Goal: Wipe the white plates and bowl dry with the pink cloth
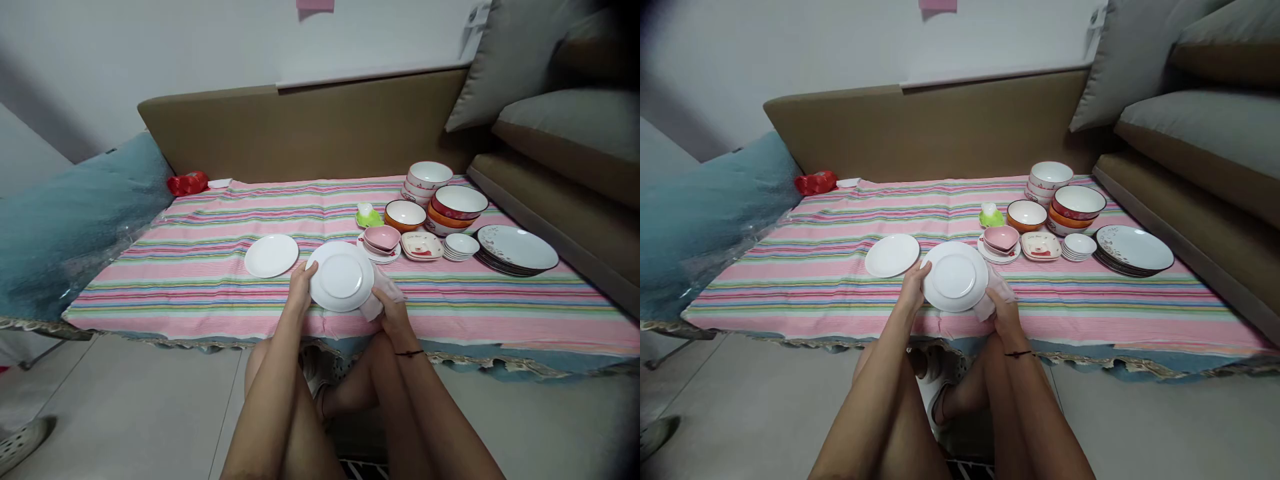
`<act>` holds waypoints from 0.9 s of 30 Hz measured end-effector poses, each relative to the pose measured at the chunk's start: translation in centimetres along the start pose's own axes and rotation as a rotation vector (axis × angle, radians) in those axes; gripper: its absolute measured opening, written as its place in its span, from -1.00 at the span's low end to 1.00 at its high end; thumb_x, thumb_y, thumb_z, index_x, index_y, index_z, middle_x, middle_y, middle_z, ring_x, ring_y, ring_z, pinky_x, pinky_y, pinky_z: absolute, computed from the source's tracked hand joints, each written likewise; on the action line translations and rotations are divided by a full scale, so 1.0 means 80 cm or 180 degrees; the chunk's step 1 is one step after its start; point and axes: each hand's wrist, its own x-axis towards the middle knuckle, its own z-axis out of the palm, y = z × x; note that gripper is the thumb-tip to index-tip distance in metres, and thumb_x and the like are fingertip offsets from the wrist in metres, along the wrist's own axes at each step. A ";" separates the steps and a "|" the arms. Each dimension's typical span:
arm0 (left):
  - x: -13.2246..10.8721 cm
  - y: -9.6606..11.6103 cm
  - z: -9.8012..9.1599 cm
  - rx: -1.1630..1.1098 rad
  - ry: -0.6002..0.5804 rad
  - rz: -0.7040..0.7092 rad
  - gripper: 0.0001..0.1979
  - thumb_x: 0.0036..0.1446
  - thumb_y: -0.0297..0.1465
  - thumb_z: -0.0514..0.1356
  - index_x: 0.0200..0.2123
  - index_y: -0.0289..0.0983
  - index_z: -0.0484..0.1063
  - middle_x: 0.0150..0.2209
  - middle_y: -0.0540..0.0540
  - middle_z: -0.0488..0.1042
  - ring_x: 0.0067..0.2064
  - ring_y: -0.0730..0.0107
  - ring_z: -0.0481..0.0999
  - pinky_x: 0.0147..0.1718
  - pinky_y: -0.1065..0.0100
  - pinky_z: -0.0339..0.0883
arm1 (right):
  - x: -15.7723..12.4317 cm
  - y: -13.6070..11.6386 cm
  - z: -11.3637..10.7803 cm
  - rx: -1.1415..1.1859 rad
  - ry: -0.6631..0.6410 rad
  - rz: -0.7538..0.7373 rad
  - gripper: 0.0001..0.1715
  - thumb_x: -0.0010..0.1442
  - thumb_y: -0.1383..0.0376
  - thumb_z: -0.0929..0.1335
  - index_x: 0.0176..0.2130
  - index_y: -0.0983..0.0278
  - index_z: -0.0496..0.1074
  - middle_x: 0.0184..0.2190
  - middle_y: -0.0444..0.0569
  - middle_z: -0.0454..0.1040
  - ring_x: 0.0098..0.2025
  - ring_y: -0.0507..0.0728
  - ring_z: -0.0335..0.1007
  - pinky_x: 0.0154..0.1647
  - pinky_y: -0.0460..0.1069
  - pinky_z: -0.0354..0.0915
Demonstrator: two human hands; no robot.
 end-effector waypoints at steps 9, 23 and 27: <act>0.006 -0.012 -0.004 -0.0820 0.0373 -0.0068 -0.54 -0.13 -0.25 0.45 -0.17 -0.37 0.54 -0.22 -0.21 0.63 -0.08 0.03 0.58 -0.01 0.13 0.42 | -0.023 -0.006 -0.008 -0.1726 -0.0370 -0.1267 -0.46 0.21 0.17 0.33 0.16 0.21 0.46 0.18 -0.01 0.43 0.27 0.29 0.29 0.32 0.21 0.21; -0.006 -0.030 0.000 -0.1128 0.0068 -0.0037 -0.52 -0.10 -0.26 0.43 -0.10 -0.36 0.53 -0.07 -0.24 0.59 -0.01 0.05 0.55 0.06 0.11 0.39 | -0.028 -0.039 0.001 -0.2064 -0.0322 -0.1383 -0.49 0.07 0.20 0.27 -0.05 0.32 0.56 -0.10 0.04 0.61 -0.04 0.27 0.50 -0.07 0.08 0.43; -0.011 -0.027 0.005 -0.1084 0.0034 -0.0077 -0.55 -0.10 -0.28 0.44 -0.13 -0.37 0.54 -0.12 -0.22 0.61 -0.03 0.06 0.56 0.04 0.14 0.40 | -0.021 -0.046 -0.003 -0.2266 -0.0033 -0.0906 -0.61 0.02 0.08 0.30 -0.40 0.33 0.53 -0.51 -0.03 0.53 -0.42 0.21 0.41 -0.44 0.03 0.35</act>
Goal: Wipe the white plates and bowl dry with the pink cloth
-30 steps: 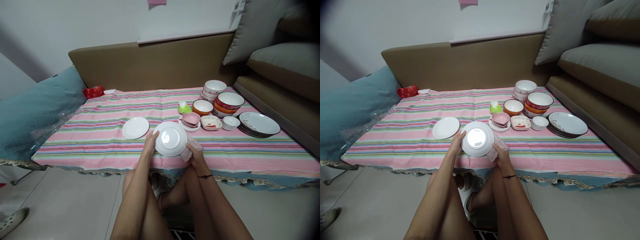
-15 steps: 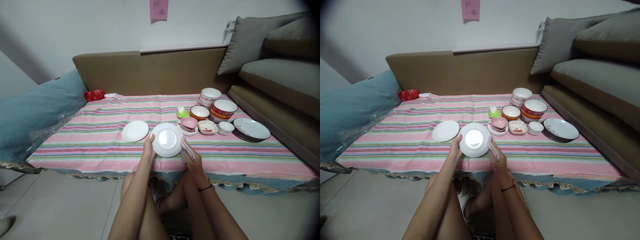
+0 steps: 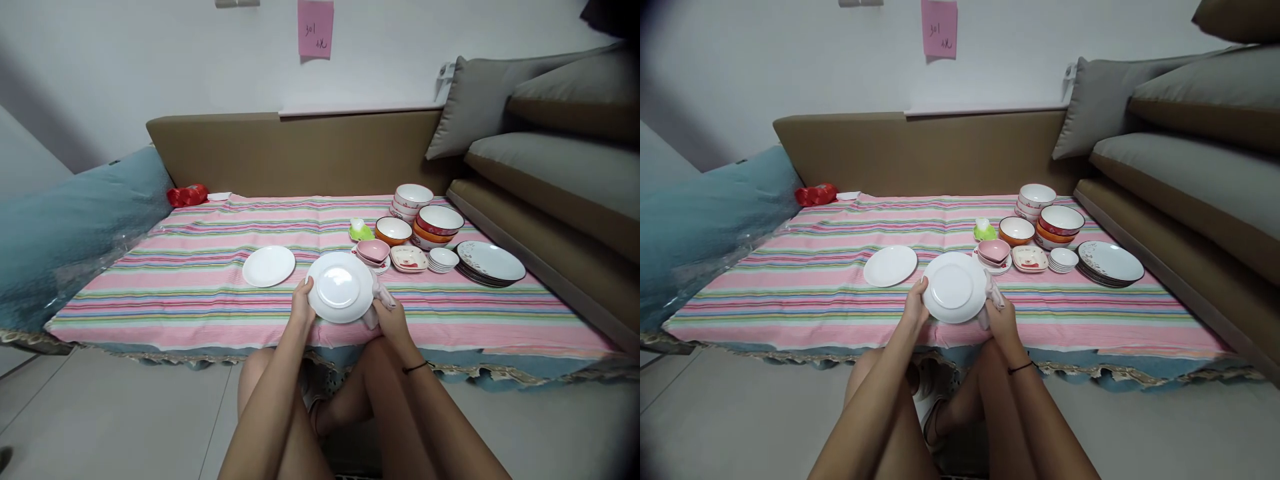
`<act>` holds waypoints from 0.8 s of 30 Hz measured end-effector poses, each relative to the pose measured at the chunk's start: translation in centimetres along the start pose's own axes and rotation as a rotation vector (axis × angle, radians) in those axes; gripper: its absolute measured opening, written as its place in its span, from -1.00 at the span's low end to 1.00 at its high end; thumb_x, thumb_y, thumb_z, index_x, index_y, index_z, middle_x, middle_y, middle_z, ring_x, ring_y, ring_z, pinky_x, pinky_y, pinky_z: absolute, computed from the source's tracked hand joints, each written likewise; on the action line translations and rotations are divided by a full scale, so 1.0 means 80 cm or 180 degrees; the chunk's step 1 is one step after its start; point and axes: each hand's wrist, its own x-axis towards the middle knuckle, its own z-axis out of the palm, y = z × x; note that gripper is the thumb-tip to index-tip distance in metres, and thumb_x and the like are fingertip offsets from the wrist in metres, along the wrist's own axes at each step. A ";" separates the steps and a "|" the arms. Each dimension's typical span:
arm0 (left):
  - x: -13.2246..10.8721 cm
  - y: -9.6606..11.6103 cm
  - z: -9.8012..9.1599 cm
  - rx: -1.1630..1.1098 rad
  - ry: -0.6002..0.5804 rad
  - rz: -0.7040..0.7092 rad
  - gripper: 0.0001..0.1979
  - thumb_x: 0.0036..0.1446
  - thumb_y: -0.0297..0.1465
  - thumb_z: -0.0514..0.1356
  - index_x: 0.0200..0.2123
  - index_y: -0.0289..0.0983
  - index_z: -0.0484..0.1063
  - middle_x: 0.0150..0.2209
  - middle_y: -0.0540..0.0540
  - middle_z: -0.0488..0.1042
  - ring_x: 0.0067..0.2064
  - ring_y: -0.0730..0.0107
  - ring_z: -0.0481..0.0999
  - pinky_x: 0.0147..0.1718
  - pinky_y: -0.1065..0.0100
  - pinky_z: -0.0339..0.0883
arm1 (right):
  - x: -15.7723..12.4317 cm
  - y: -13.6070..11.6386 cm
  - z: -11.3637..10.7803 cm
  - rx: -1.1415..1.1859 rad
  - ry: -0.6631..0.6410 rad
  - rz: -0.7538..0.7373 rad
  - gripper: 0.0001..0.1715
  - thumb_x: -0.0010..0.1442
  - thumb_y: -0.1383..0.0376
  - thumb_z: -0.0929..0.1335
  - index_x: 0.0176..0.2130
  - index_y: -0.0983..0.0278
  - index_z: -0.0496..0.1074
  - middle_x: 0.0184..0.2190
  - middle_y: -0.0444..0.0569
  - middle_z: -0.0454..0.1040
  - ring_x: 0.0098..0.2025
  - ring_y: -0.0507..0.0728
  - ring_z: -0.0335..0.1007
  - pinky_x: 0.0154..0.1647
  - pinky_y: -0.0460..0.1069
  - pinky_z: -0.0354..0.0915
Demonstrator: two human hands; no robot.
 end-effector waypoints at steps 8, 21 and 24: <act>0.014 -0.002 -0.005 -0.0008 0.0271 -0.0067 -0.62 -0.01 -0.30 0.38 -0.13 -0.36 0.52 -0.15 -0.22 0.62 -0.09 0.12 0.58 -0.03 0.19 0.44 | 0.009 -0.039 -0.021 -0.0121 0.0166 -0.0915 -0.40 0.23 0.16 0.25 0.19 0.32 0.41 0.10 0.12 0.49 0.13 0.27 0.40 0.13 0.15 0.32; 0.004 -0.016 -0.007 0.0807 0.0493 -0.0297 -0.55 -0.23 -0.26 0.49 -0.27 -0.38 0.52 -0.41 -0.15 0.59 -0.45 0.27 0.55 -0.34 0.26 0.43 | -0.015 -0.004 0.094 -0.2052 -0.1571 -0.1806 -0.02 0.25 -0.09 0.31 0.42 0.31 -0.01 0.45 0.17 -0.14 0.47 0.42 -0.40 0.40 0.37 -0.13; 0.002 -0.014 -0.004 0.1150 0.0691 -0.0211 -0.56 -0.35 -0.41 0.50 -0.31 -0.38 0.52 -0.44 -0.13 0.58 -0.47 0.28 0.52 -0.37 0.26 0.39 | -0.011 -0.045 0.058 -0.1587 -0.1793 -0.1410 -0.04 0.19 -0.15 0.35 0.36 0.30 0.15 0.41 0.26 -0.01 0.44 0.48 -0.18 0.34 0.42 -0.02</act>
